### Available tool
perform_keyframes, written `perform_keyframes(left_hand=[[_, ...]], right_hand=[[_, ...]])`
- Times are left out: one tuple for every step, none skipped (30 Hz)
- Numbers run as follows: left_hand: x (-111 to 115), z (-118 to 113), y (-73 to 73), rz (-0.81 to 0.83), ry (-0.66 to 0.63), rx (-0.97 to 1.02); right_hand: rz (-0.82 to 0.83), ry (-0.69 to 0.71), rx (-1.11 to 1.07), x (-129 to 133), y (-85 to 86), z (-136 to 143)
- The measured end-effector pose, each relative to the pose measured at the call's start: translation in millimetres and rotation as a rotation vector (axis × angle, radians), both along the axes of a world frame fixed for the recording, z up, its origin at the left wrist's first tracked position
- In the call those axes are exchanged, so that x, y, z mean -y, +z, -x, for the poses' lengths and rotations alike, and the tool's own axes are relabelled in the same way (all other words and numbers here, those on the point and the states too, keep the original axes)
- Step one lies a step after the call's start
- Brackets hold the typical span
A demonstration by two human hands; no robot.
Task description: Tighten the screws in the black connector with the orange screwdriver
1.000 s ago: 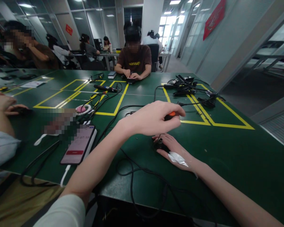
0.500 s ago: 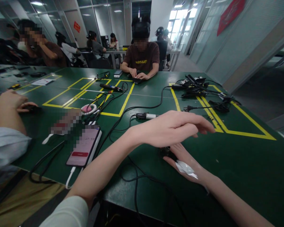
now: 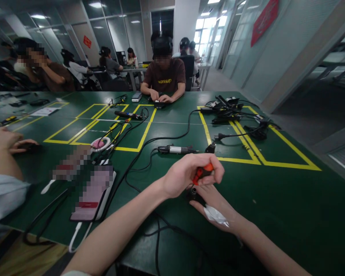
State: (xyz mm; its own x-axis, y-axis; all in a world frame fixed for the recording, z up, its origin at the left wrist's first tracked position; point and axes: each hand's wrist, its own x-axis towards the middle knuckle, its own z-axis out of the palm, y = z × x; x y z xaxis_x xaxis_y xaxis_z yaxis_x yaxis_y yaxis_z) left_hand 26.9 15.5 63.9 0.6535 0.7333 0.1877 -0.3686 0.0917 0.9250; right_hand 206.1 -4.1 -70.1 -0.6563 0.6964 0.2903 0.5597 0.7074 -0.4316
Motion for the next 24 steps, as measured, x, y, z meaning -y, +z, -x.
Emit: perform_keyframes(left_hand=[[3,1,-0.6,0.003,0.009,0.009],[5,3,-1.7,-0.003,0.047,0.019],[8,6,-3.4,-0.019,0.09,0.04],[10,9,-5.8,-0.027,0.113,0.032],[12,12,-8.9,-0.037,0.129,0.026],[14,16,-12.6,-0.066,0.158,0.025],[16,19,-16.7,-0.095,0.18,0.026],[17,22,-20.8,-0.126,0.217,0.049],[18,25,-24.8,-0.148,0.246,0.074],[19,27,-28.2,-0.154,0.272,0.094],[19,29,-31.0,-0.156,0.287,0.119],[20,30,-32.7,-0.162,0.311,0.15],[21,31,-33.5,-0.161,0.343,0.19],[23,32,-33.4,-0.142,0.359,0.214],[25,33,-32.4,-0.105,0.381,0.229],[27,34,-30.8,-0.075,0.391,0.241],[30,36,-29.2,-0.044,0.388,0.237],[32,38,-27.8,-0.031,0.393,0.235],[35,40,-27.1,-0.027,0.397,0.227],[37,43,-27.4,-0.027,0.404,0.22],[39,46,-28.6,-0.038,0.416,0.202],[40,50,-30.8,-0.052,0.419,0.169],[40,53,-33.6,-0.072,0.429,0.136],[41,57,-36.6,-0.084,0.457,0.101]], right_hand=[[-0.002,0.0,0.002,0,-0.6,1],[-0.01,-0.001,0.001,-1,-1.5,2],[-0.017,-0.006,0.003,-1,-2.8,3],[-0.025,-0.012,0.002,-2,-4.0,3],[-0.024,-0.009,0.003,-2,-5.2,4],[-0.02,-0.004,-0.005,-3,-5.9,4],[-0.022,-0.007,-0.017,-3,-6.3,4],[-0.02,-0.003,-0.025,-3,-6.2,4],[-0.011,0.002,-0.028,-4,-5.7,5],[0.001,0.007,-0.028,-4,-4.9,5],[0.014,0.007,-0.029,-3,-3.9,6],[0.033,0.012,-0.027,-3,-2.7,7],[0.051,0.019,-0.022,-3,-1.5,7],[0.064,0.023,-0.02,-3,-0.3,8],[0.072,0.023,-0.017,-2,0.7,8],[0.079,0.02,-0.015,-2,1.7,8],[0.088,0.019,-0.019,-1,2.5,9],[0.098,0.023,-0.024,0,3.3,9],[0.108,0.028,-0.025,0,3.9,9],[0.117,0.028,-0.022,1,4.6,9],[0.13,0.025,-0.015,2,5.3,9],[0.142,0.027,-0.011,3,6.0,9],[0.157,0.028,-0.007,4,6.7,9],[0.171,0.028,-0.005,5,7.6,9]])
